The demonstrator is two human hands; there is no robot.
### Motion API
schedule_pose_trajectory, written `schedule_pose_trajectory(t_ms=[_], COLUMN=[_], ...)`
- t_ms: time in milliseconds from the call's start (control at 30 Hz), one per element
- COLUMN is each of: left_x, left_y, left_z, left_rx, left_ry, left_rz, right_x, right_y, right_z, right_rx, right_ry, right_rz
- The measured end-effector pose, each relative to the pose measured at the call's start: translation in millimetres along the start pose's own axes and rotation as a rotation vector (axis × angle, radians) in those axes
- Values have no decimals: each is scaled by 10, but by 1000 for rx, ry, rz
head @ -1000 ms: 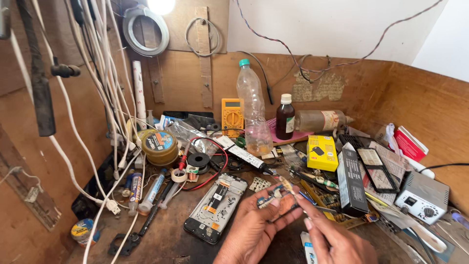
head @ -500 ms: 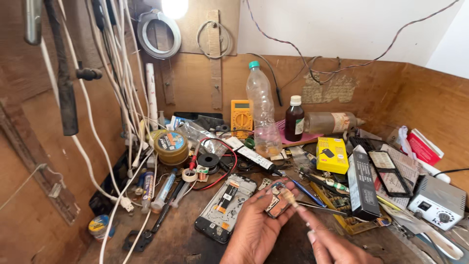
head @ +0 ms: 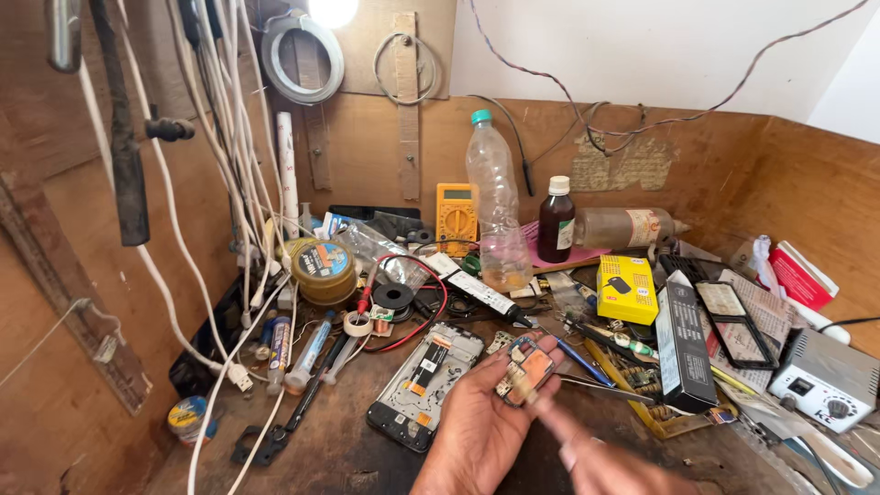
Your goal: The person cleans a small electronic circuit board using a brush and liquid from a plastic bottle. They then use a pen-like tool to point at and manipulate components on the board and a disassembled phone chassis on a cluttered workbench.
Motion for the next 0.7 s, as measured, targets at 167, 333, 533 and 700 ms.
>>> schedule_pose_trajectory(t_ms=[167,333,533,700], left_x=[-37,-78,-74,-77], left_y=[0,-74,-80,-110], left_z=[16,27,53,63], left_rx=[-32,22,8,20], left_ry=[-10,-59,-54,-39], left_rz=[-19,16,-62,-48], right_x=[32,77,222,203], right_y=[-140,-75,81,143], right_z=[41,33,16,19], right_rx=[-18,20,-21,-84], right_ry=[163,-41,-36,-112], right_rz=[-95,-64,-148,-236])
Point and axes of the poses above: each hand's wrist, its own z-axis towards the middle knuckle, its own y-axis out of the palm, x = y × z, the point moved 7 cm from there along z, towards the middle knuckle, and after that the axes turned 14 degrees about y, right-handed, at the moved point
